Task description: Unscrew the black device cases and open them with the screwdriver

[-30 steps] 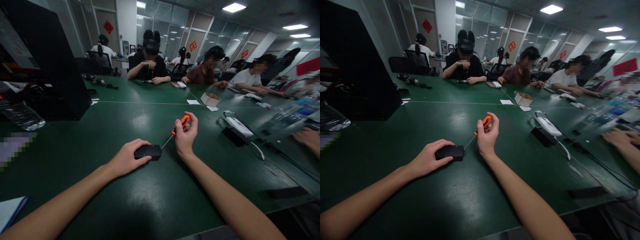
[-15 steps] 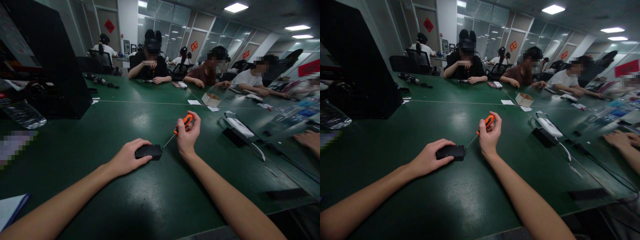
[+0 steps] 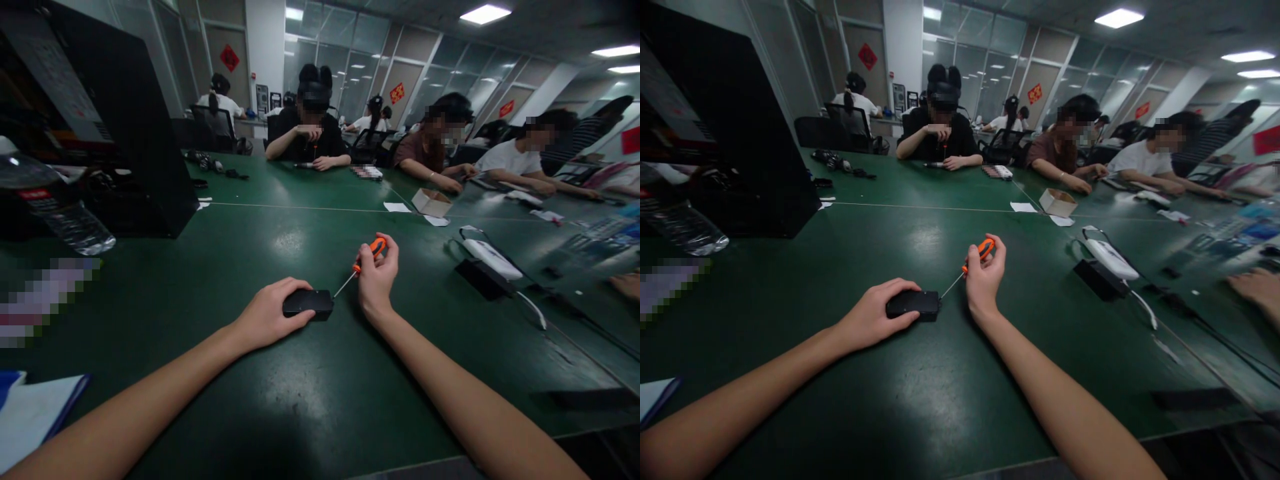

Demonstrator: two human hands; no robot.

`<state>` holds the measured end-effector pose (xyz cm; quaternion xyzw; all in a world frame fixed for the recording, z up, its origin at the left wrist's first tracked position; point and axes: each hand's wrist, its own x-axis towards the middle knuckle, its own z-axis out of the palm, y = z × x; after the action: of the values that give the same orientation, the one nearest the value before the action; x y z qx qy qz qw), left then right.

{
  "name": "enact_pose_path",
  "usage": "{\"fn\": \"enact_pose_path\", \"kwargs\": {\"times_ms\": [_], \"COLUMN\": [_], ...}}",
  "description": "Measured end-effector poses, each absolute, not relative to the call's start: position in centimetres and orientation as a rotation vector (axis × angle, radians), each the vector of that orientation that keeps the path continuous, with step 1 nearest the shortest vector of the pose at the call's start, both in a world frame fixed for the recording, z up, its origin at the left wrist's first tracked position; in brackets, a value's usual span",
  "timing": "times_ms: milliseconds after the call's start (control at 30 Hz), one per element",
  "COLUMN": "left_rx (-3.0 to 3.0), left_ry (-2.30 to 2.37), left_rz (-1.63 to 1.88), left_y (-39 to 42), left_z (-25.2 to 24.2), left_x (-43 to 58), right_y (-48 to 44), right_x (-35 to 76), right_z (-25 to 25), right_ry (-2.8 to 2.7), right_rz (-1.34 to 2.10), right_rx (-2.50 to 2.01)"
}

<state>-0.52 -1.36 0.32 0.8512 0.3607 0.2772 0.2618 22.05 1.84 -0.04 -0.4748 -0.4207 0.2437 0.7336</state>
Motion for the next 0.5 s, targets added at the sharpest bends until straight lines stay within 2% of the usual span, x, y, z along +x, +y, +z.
{"fn": "enact_pose_path", "kwargs": {"times_ms": [167,500], "left_rx": [2.291,2.302], "left_ry": [1.013,0.987], "left_rz": [0.749,0.765], "left_y": [-1.4,-1.4], "left_z": [0.3,0.2], "left_x": [-0.4,-0.5], "right_y": [0.3,0.8], "right_x": [20.9,20.4], "right_z": [0.2,0.0], "right_ry": [-1.126,-0.972], "right_rz": [0.364,0.681], "right_rx": [-0.949,-0.961]}}
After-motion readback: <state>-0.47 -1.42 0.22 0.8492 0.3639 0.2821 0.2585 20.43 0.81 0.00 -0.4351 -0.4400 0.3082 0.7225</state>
